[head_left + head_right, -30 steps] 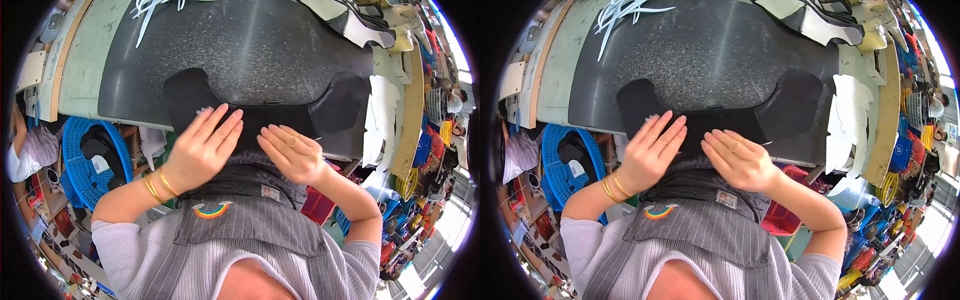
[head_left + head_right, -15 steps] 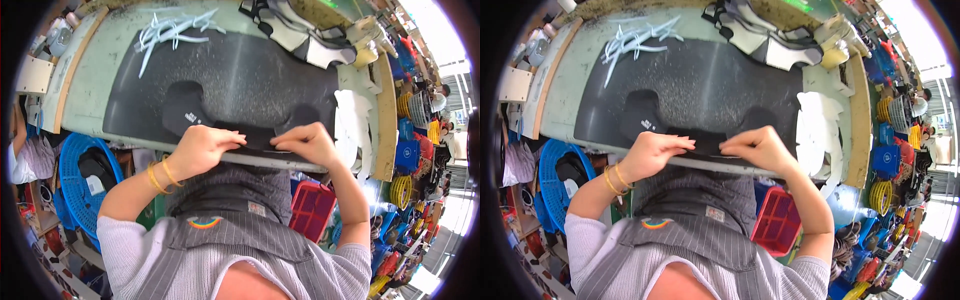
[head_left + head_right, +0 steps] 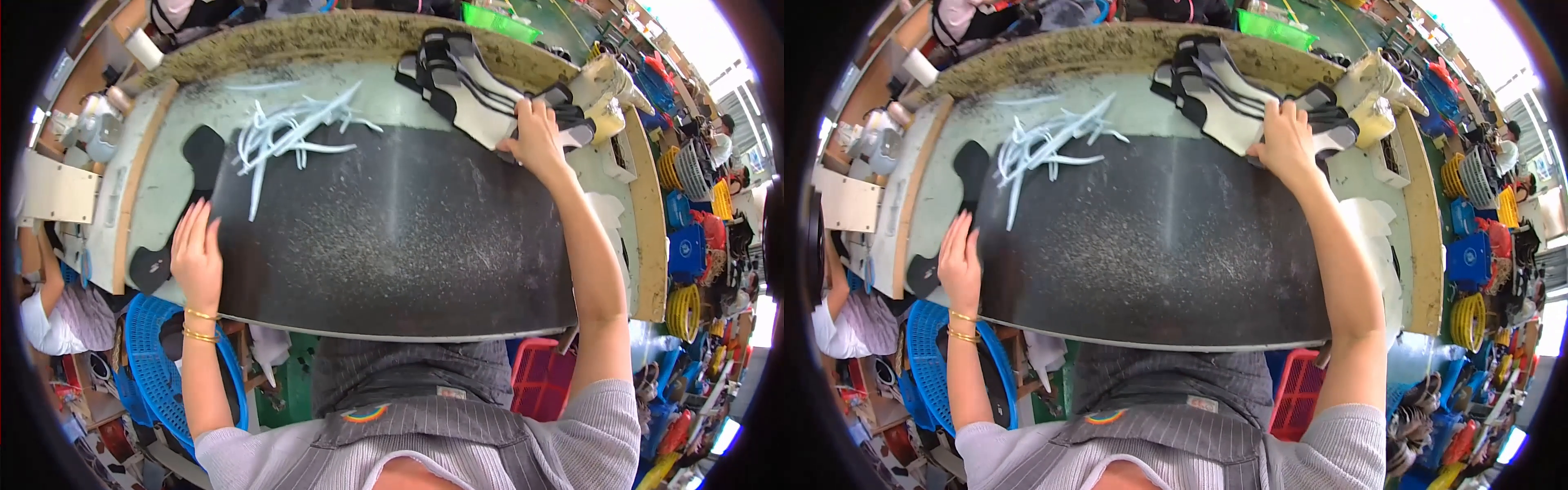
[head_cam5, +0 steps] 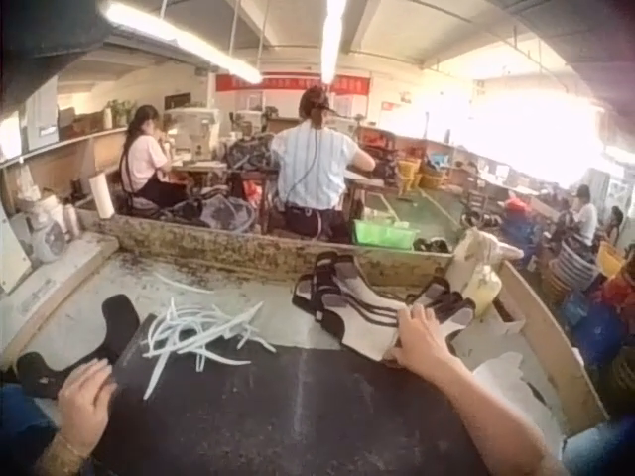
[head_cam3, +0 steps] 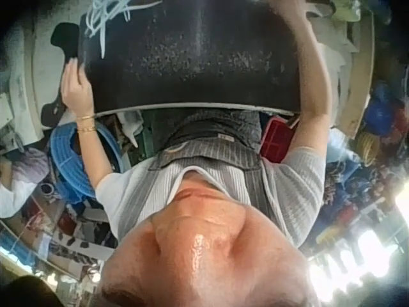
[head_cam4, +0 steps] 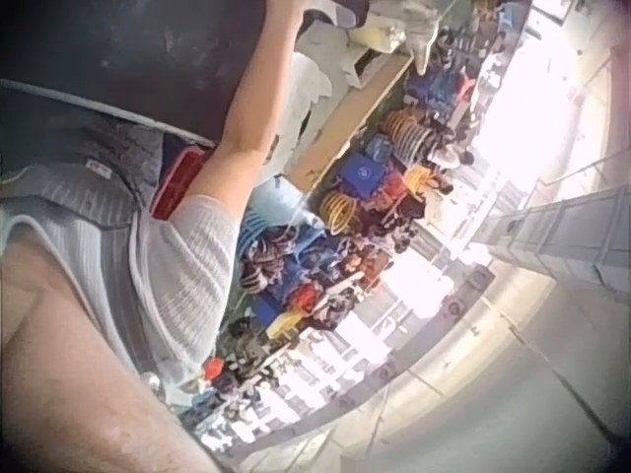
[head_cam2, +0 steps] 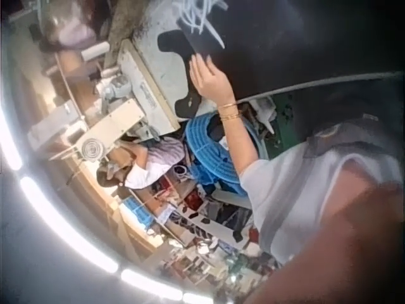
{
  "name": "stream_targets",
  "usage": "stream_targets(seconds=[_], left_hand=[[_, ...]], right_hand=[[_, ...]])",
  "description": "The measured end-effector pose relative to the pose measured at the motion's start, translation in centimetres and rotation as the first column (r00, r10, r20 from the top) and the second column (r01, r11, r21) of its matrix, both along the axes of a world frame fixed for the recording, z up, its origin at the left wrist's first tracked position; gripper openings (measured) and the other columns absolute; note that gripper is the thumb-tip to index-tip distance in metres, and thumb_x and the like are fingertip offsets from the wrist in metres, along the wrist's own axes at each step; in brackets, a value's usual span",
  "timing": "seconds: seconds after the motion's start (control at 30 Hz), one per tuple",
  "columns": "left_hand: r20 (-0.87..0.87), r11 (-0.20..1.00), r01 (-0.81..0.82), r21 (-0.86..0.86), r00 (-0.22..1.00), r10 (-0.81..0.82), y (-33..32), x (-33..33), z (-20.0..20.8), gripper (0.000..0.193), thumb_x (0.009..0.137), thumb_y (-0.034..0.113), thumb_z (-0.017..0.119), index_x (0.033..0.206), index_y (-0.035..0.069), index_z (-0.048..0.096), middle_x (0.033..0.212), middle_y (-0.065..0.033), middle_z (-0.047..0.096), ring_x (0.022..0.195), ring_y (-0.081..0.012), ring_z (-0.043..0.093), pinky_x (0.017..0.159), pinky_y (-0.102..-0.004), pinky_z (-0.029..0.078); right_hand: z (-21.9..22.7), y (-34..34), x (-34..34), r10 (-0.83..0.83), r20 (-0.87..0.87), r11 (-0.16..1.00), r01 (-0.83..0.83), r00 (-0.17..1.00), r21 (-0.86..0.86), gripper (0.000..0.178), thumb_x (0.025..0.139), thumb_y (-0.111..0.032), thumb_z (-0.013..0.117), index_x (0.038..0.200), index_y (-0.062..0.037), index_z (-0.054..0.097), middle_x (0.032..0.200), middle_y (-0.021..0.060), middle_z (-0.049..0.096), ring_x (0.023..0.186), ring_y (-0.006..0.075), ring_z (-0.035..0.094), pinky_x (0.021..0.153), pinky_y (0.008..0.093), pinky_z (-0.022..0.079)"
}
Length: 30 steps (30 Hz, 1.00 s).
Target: Applying reinforcement strips and aligning fabric components of shoe uppers at a factory workstation.
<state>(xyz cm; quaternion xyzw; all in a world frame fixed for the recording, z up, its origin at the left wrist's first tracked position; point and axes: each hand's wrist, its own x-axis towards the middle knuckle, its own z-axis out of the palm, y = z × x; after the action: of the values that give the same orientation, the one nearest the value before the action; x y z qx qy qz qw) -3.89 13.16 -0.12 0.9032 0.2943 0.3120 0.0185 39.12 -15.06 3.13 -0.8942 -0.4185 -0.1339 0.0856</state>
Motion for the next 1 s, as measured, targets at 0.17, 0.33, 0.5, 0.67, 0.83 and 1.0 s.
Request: stream_targets(seconds=[0.17, 0.33, 0.5, 0.67, 0.83, 1.0], left_hand=[[0.008, 0.736, 0.674, 0.064, 0.738, -0.675, -9.9, 15.9, 4.0, 0.028, 0.082, 0.018, 0.07, 0.105, 0.004, 0.066, 0.111, -0.0109, 0.068, 0.107, -0.0268, 0.063, 0.093, -0.0381, 0.05], [-0.048, 0.564, 0.755, 0.333, 0.611, -0.79, -13.6, 26.1, 4.1, 0.065, 0.073, 0.031, 0.075, 0.127, 0.002, 0.054, 0.13, -0.0116, 0.056, 0.127, -0.0302, 0.048, 0.111, -0.0501, 0.033], [0.063, 0.487, 0.873, 0.018, 0.485, -0.872, -16.6, 21.5, 9.6, 0.052, 0.071, 0.038, 0.079, 0.103, 0.003, 0.058, 0.094, -0.0118, 0.062, 0.077, -0.0295, 0.06, 0.088, -0.0404, 0.048], [-0.201, 0.487, 0.604, -0.632, 0.479, -0.855, -14.5, 15.6, 6.2, 0.046, 0.072, 0.026, 0.079, 0.107, 0.002, 0.06, 0.097, -0.0133, 0.061, 0.084, -0.0325, 0.058, 0.081, -0.0397, 0.047], [-0.164, 0.645, 0.746, -0.166, 0.624, -0.764, -18.0, 14.5, 6.8, 0.051, 0.073, 0.025, 0.077, 0.116, 0.002, 0.061, 0.113, -0.0146, 0.061, 0.11, -0.0354, 0.054, 0.095, -0.0445, 0.042], [0.096, 0.199, 0.966, -0.164, 0.217, -0.971, -30.4, 22.6, 4.9, 0.027, 0.08, 0.011, 0.069, 0.103, 0.0, 0.064, 0.106, -0.0128, 0.063, 0.105, -0.0308, 0.059, 0.09, -0.0385, 0.048]], right_hand=[[0.9, -0.5, 2.4, -0.049, -0.29, 0.998, 0.039, 0.956, -0.04, 0.06, 0.056, -0.026, 0.089, 0.095, -0.0035, 0.049, 0.096, 0.0176, 0.055, 0.096, 0.0363, 0.053, 0.083, 0.043, 0.043], [2.9, -1.8, -2.7, 0.373, -0.216, 0.927, -0.35, 0.902, 0.137, 0.044, 0.064, -0.022, 0.081, 0.093, -0.0025, 0.054, 0.094, 0.0171, 0.062, 0.089, 0.0354, 0.06, 0.08, 0.0415, 0.047], [11.9, -7.8, -8.2, 0.641, -0.183, 0.762, -0.591, 0.745, 0.264, 0.05, 0.07, -0.021, 0.084, 0.108, -0.0015, 0.058, 0.094, 0.0119, 0.067, 0.089, 0.021, 0.068, 0.078, 0.0323, 0.052], [10.4, -17.5, -8.7, 0.238, -0.208, 0.694, -0.016, 0.949, 0.72, 0.028, 0.079, -0.022, 0.078, 0.098, -0.0045, 0.068, 0.088, 0.0099, 0.07, 0.08, 0.0181, 0.068, 0.073, 0.0288, 0.053], [3.7, -29.3, -10.4, -0.507, -0.403, 0.862, 0.437, 0.762, -0.258, 0.035, 0.077, -0.012, 0.07, 0.112, -0.0084, 0.063, 0.092, 0.0152, 0.068, 0.081, 0.0331, 0.065, 0.073, 0.0405, 0.052], [1.2, -31.9, -13.6, -0.087, -0.246, 0.996, 0.088, 0.965, -0.006, 0.054, 0.076, 0.001, 0.068, 0.127, -0.0131, 0.061, 0.119, 0.0154, 0.063, 0.109, 0.0315, 0.059, 0.088, 0.0383, 0.051]])
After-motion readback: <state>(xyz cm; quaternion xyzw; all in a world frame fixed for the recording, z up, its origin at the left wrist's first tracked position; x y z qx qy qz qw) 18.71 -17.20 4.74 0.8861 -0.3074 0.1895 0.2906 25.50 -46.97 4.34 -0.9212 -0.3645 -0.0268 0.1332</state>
